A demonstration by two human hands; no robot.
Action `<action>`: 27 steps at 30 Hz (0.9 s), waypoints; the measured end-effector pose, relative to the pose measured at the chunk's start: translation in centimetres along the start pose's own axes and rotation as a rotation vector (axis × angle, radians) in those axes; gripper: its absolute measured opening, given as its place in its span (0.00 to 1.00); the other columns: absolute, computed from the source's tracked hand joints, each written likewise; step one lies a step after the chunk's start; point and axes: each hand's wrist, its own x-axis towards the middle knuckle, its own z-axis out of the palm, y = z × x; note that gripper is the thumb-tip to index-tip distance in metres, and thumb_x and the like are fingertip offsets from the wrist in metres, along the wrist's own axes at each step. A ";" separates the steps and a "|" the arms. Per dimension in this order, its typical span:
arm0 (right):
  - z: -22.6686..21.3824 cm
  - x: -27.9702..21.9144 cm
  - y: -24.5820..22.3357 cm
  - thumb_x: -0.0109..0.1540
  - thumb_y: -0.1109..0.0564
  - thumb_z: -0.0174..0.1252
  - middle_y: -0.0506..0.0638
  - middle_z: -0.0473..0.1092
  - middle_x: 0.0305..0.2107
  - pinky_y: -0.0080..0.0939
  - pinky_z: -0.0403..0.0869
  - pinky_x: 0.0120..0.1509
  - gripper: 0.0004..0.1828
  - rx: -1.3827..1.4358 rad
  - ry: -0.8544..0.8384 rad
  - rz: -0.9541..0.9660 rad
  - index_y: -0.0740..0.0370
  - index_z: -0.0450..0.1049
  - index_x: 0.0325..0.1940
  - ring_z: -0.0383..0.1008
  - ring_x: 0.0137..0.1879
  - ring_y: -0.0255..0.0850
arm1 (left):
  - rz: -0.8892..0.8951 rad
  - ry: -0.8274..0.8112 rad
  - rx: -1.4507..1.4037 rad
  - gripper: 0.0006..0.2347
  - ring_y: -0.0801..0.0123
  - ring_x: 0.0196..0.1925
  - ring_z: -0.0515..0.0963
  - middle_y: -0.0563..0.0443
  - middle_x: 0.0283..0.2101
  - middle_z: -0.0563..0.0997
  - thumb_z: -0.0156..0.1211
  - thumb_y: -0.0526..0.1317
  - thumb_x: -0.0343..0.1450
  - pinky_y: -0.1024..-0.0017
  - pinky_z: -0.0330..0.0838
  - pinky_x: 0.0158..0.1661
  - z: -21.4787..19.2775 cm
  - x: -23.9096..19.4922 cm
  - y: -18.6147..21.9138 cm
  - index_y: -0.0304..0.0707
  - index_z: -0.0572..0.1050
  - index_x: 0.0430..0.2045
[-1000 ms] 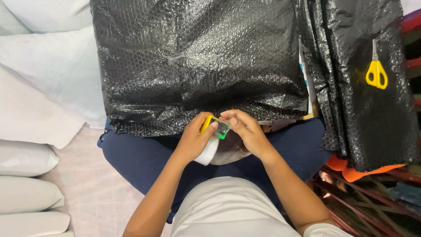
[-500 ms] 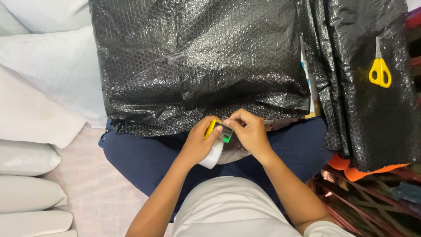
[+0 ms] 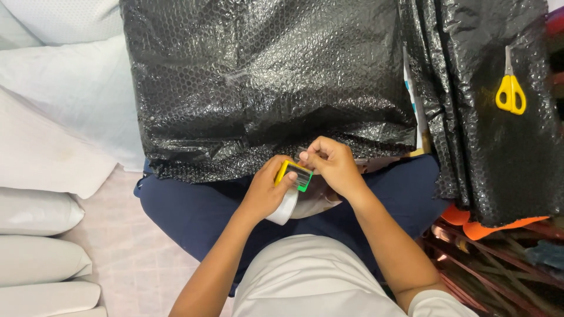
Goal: Wrapping a pillow in black bubble wrap and securing it with adhesive tape using a tape dispenser and scissors.
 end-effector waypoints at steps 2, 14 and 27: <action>-0.2 0.1 -0.7 0.61 0.58 0.66 0.53 0.77 0.20 0.32 0.79 0.32 0.08 0.055 0.000 0.034 0.63 0.75 0.32 0.77 0.27 0.33 | 0.007 -0.031 -0.026 0.13 0.38 0.49 0.78 0.34 0.45 0.77 0.54 0.45 0.75 0.52 0.73 0.49 -0.3 0.1 0.3 0.38 0.72 0.48; -2.1 1.2 0.8 0.58 0.63 0.64 0.57 0.76 0.23 0.38 0.81 0.29 0.06 0.307 -0.241 0.249 0.64 0.73 0.36 0.79 0.28 0.40 | 0.117 -0.342 -0.104 0.30 0.26 0.56 0.75 0.29 0.52 0.71 0.69 0.33 0.66 0.37 0.70 0.55 -2.5 -0.2 3.7 0.41 0.57 0.60; -2.4 1.4 1.4 0.56 0.63 0.67 0.58 0.73 0.30 0.54 0.83 0.35 0.19 0.400 -0.495 0.359 0.69 0.71 0.49 0.82 0.33 0.49 | 0.276 -0.453 -0.017 0.22 0.43 0.60 0.76 0.40 0.54 0.74 0.69 0.31 0.64 0.44 0.68 0.59 -2.9 0.0 2.4 0.39 0.70 0.53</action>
